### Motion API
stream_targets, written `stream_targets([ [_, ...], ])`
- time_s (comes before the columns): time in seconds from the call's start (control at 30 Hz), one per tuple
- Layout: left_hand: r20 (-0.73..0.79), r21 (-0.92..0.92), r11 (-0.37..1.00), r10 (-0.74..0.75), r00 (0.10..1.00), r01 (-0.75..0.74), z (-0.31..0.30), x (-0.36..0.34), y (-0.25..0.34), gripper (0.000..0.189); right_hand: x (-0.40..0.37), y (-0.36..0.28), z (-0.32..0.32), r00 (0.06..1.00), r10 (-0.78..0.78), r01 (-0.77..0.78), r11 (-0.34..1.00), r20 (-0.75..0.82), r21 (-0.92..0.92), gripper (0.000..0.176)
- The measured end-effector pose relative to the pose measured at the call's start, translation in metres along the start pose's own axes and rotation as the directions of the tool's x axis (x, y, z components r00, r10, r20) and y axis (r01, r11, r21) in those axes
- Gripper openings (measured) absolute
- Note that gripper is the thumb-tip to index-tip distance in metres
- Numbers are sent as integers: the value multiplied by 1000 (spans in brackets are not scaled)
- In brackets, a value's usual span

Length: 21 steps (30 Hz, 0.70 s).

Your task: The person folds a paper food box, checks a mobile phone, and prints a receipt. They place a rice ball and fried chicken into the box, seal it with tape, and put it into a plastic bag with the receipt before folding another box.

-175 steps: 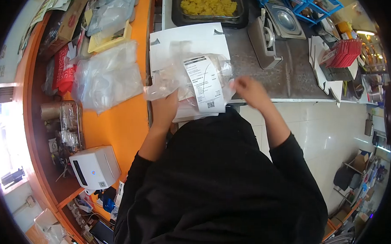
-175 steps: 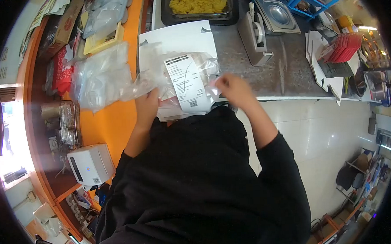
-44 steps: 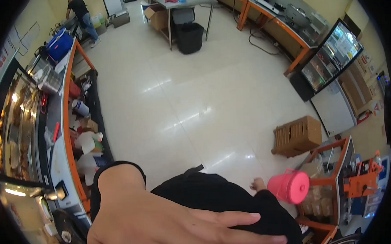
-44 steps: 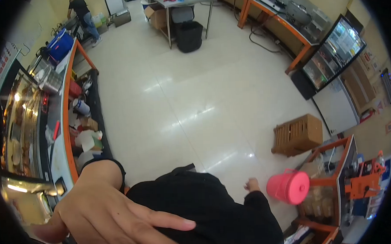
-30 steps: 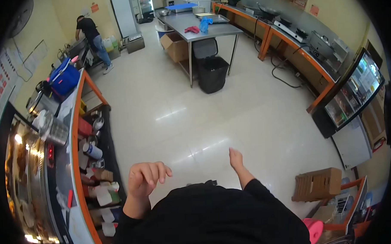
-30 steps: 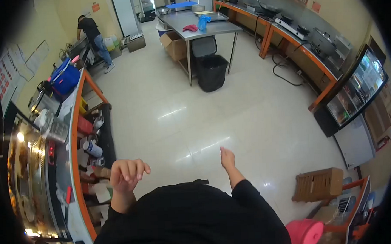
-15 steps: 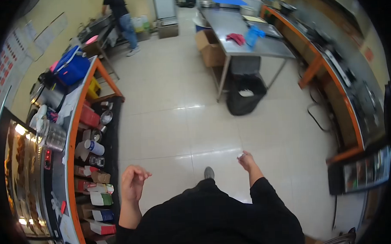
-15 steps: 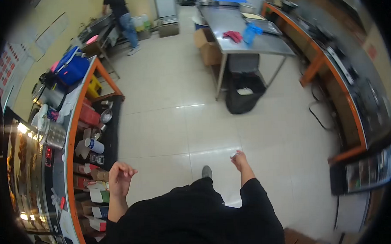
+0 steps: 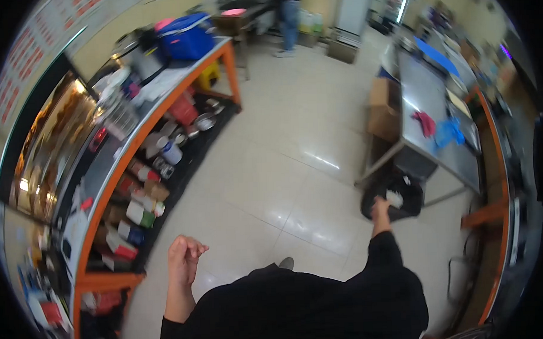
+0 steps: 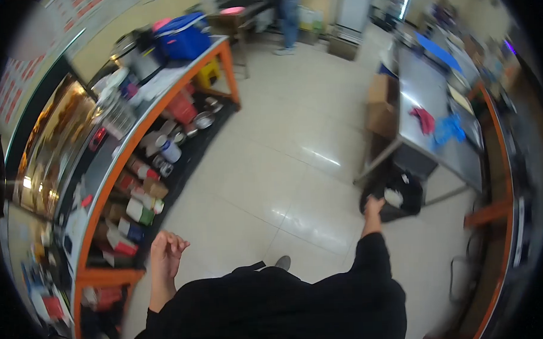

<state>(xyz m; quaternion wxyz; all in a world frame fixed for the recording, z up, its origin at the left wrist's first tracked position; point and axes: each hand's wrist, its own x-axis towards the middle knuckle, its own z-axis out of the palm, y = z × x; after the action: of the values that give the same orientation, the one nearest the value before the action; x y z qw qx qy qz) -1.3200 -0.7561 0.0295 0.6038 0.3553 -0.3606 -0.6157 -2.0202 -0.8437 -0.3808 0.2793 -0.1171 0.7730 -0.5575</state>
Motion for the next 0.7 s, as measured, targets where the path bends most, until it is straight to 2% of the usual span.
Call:
stream_targets([
  [0.03,-15,13,999,38,999,-38,-8,-5,-3,33,-42,2,33,946,182,-132,972,269,-196,44],
  [0.07,-45,30,996,81,996,-79,-18,-12,-4,34,-115,-25,71,789,345,-121,899,509,-422,43],
  [0.1,-20,130,984,129,991,-125,-30,-18,-6,35,-209,-39,118,693,369,-196,923,619,-331,54],
  [0.13,0,232,959,165,986,-161,-41,-25,-5,36,-288,-57,153,406,390,-70,915,827,-397,58],
  [0.17,-76,257,962,117,990,-94,-44,-34,-1,28,-378,-84,191,172,450,74,881,876,-467,57],
  [0.2,-152,271,962,63,986,-19,-44,-44,3,21,-456,-98,219,-170,416,187,904,893,-385,62],
  [0.23,-195,304,952,35,980,26,-48,-55,11,18,-541,-124,234,-501,328,160,944,801,-287,67],
  [0.27,-231,334,940,8,973,72,-53,-65,19,16,-607,-114,247,-731,292,156,951,617,-265,74],
  [0.3,-215,368,929,59,975,25,-64,-79,21,17,-675,-149,235,-866,134,107,991,482,-84,65],
  [0.33,-189,410,912,109,976,-22,-80,-97,25,19,-744,-184,222,-948,-31,-10,998,317,67,57],
  [0.37,-180,508,861,141,973,-31,-94,-119,42,21,-796,-199,215,-980,-144,-125,982,135,141,56],
  [0.4,-171,601,799,162,972,-28,-103,-144,66,23,-831,-196,206,-986,-165,-161,976,14,147,55],
  [0.43,-161,690,724,174,971,-16,-117,-173,84,25,-868,-189,199,-982,-160,-173,976,-96,136,54],
  [0.53,-185,928,357,191,964,107,-179,-261,102,34,-953,-149,187,-940,-59,-100,989,-336,106,51],
  [0.57,-291,916,313,85,953,252,-190,-285,106,36,-975,-135,184,-919,-22,-69,992,-394,106,50],
  [0.63,-487,842,194,-131,863,504,-211,-327,124,41,-1018,-108,188,-870,65,2,992,-489,127,48],
  [0.7,-529,808,272,-53,847,522,-229,-358,142,44,-1055,-82,200,-823,155,74,983,-546,167,46],
])
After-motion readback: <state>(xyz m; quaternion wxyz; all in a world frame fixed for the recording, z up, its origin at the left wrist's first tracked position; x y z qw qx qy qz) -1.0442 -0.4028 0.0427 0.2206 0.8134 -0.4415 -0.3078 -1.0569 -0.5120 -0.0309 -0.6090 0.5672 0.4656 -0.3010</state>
